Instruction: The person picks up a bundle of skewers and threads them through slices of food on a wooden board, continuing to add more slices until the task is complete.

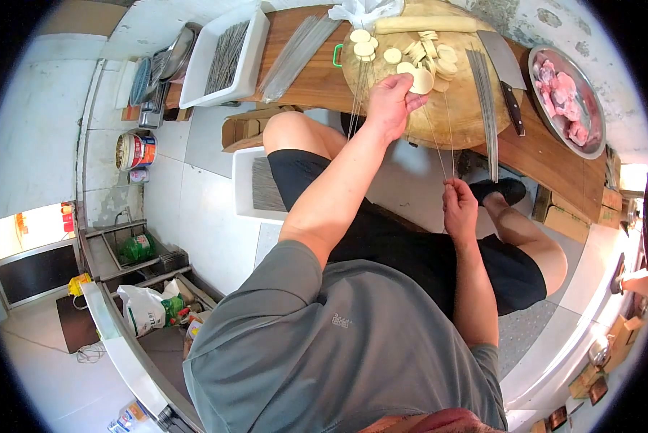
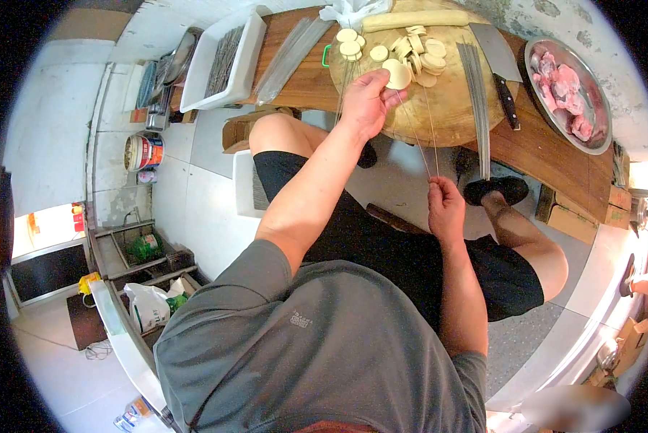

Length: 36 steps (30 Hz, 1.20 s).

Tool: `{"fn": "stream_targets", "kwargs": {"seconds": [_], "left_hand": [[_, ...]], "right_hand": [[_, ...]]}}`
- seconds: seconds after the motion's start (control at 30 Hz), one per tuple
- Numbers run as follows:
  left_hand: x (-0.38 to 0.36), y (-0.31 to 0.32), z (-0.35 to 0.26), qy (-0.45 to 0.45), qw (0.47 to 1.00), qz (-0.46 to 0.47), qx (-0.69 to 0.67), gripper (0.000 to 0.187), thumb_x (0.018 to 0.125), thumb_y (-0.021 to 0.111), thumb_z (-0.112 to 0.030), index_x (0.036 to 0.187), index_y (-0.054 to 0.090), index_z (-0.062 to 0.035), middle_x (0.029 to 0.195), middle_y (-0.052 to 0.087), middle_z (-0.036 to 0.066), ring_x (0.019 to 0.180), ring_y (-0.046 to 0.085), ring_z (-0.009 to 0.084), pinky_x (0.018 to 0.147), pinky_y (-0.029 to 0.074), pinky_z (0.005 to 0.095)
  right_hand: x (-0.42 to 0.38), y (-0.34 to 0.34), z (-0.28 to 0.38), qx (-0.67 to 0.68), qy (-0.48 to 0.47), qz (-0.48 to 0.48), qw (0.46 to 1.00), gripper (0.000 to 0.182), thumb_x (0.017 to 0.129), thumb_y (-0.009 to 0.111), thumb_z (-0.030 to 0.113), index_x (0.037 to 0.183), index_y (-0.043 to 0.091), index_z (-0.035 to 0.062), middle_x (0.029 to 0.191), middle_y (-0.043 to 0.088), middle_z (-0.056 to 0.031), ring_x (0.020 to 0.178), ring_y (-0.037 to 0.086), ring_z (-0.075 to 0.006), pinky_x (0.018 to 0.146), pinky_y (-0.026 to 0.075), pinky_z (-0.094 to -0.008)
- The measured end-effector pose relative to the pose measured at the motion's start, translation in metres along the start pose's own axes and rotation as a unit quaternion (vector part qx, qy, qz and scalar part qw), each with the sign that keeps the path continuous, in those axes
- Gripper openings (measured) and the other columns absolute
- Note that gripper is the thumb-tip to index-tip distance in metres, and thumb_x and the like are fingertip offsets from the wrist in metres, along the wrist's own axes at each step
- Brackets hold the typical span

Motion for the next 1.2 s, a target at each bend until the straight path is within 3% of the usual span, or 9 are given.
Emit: {"fn": "stream_targets", "kwargs": {"seconds": [0.5, 0.9, 1.2], "left_hand": [[-0.009, 0.006, 0.005, -0.004, 1.000, 0.001, -0.014, 0.017, 0.094, 0.055, -0.015, 0.100, 0.056, 0.0005, 0.096, 0.064, 0.012, 0.082, 0.065, 0.0210, 0.076, 0.055, 0.0354], [-0.008, 0.016, 0.005, 0.008, 0.998, 0.061, -0.013, 0.025, 0.095, 0.053, -0.017, 0.112, 0.054, 0.0019, 0.101, 0.063, 0.011, 0.089, 0.064, 0.0212, 0.078, 0.054, 0.0350], [-0.005, 0.017, 0.008, -0.004, 0.998, 0.045, -0.031, 0.021, 0.095, 0.054, -0.018, 0.104, 0.058, 0.0006, 0.098, 0.064, 0.010, 0.086, 0.064, 0.0205, 0.076, 0.054, 0.0351]], "right_hand": [[0.005, 0.003, 0.000, 0.024, -0.010, 0.004, 1.000, 0.015, 0.093, 0.056, 0.013, 0.099, 0.062, 0.0010, 0.068, 0.051, 0.0047, 0.059, 0.043, -0.0034, 0.051, 0.036, -0.0204], [0.006, 0.003, 0.004, 0.058, 0.006, 0.010, 0.998, 0.015, 0.094, 0.055, 0.013, 0.101, 0.062, 0.0019, 0.067, 0.050, 0.0056, 0.057, 0.042, -0.0029, 0.050, 0.035, -0.0198], [0.005, 0.004, 0.001, 0.065, 0.009, 0.018, 0.998, 0.014, 0.094, 0.055, 0.013, 0.100, 0.062, 0.0019, 0.067, 0.049, 0.0058, 0.056, 0.042, -0.0029, 0.050, 0.034, -0.0194]]}}
Point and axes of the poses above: each hand's wrist, its own x-axis towards the middle knuckle, its own y-axis out of the palm, z = x × y, the point moved 10 cm from there along x, towards the middle knuckle
